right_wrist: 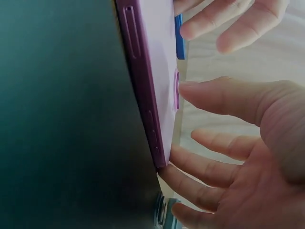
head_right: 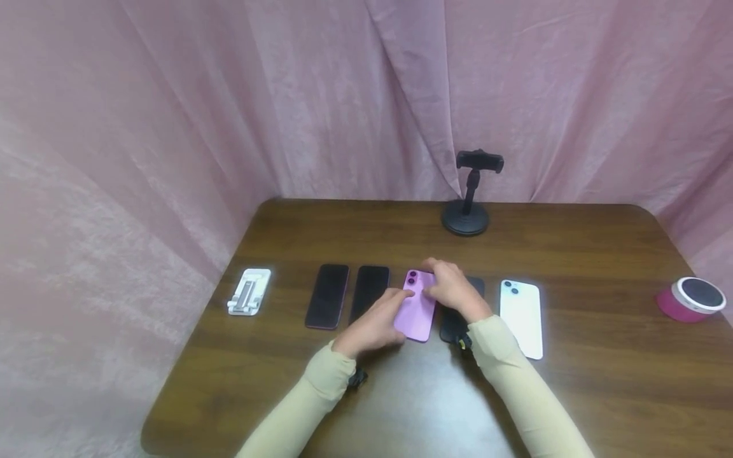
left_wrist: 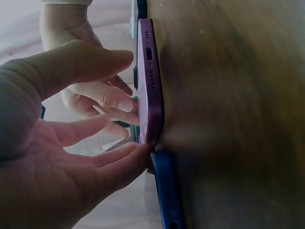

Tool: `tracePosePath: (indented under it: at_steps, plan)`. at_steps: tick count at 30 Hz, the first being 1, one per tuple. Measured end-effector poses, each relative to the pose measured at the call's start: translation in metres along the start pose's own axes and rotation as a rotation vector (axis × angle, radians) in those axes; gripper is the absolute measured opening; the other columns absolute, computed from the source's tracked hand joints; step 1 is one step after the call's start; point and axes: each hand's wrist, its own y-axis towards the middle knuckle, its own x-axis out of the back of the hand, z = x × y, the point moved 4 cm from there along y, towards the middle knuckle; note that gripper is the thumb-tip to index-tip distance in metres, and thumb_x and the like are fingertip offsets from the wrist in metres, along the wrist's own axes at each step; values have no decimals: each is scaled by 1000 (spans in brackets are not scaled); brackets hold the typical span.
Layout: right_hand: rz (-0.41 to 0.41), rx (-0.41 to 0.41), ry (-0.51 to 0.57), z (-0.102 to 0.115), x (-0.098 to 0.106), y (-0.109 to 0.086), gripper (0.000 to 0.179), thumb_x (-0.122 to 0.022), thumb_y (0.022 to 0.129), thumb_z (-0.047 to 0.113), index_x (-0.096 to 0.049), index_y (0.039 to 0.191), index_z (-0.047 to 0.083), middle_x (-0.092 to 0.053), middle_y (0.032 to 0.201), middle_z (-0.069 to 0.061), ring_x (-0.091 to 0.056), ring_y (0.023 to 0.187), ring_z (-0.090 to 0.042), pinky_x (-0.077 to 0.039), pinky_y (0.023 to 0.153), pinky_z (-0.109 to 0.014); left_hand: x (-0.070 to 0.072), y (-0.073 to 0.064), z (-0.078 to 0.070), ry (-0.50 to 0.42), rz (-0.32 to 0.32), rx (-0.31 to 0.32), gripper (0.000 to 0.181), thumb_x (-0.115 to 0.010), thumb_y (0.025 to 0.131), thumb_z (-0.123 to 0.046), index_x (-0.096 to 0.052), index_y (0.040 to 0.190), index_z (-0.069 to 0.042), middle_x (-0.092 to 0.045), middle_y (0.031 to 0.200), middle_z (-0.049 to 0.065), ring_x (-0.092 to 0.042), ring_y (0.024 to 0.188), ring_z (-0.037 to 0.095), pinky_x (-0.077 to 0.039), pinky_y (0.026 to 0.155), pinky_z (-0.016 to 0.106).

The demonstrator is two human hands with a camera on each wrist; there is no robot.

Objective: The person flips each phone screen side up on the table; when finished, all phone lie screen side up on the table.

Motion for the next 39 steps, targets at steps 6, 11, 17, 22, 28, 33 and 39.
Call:
tracePosePath:
  at_steps: [6,11,17,22,28,33,39]
  plan:
    - [-3,1,-19,-2,1,1,45,-73,84,-1,-60,125,-11,-65,118,-28,-62,105,-41,-50,91,-56,-1,2,-3,104,17,0,87,-86,71,-1,-45,148,-5,-46,144,20,-48,125,30,-47,98,34]
    - [6,-7,-20,-4,3,2,46,-73,83,-1,-59,126,-12,-65,115,-29,-63,102,-40,-51,88,-55,-5,4,-5,168,30,-16,84,-85,73,-1,-46,147,-4,-46,142,20,-47,120,30,-47,95,32]
    - [12,-14,-14,-7,4,4,43,-70,83,-3,-61,124,-11,-67,110,-27,-64,95,-37,-53,84,-52,-8,5,-7,223,35,-34,77,-82,75,2,-47,143,-5,-48,133,19,-44,108,28,-47,87,30]
    - [-4,-2,-10,-6,5,9,41,-66,81,-4,-62,122,-11,-68,102,-23,-63,88,-34,-53,77,-48,-8,4,-8,226,34,-18,82,-80,74,5,-44,147,-4,-45,137,21,-43,109,28,-47,89,30]
    - [-7,5,21,-4,5,13,42,-65,80,-6,-61,122,-12,-67,97,-21,-61,84,-31,-52,73,-43,-10,3,-11,231,24,7,87,-78,74,8,-40,151,-5,-39,145,25,-42,118,34,-50,91,33]
    - [-4,-9,63,-6,5,16,43,-67,79,-7,-61,121,-12,-67,99,-22,-62,88,-34,-53,77,-45,-11,2,-10,229,27,29,88,-76,75,10,-39,152,-7,-35,146,25,-40,124,37,-52,86,33]
    - [-13,-59,133,-12,8,16,46,-68,80,-11,-59,125,-13,-67,104,-25,-63,94,-37,-54,82,-48,-10,1,-13,232,15,6,87,-76,74,11,-38,151,-7,-36,144,27,-40,127,41,-52,88,35]
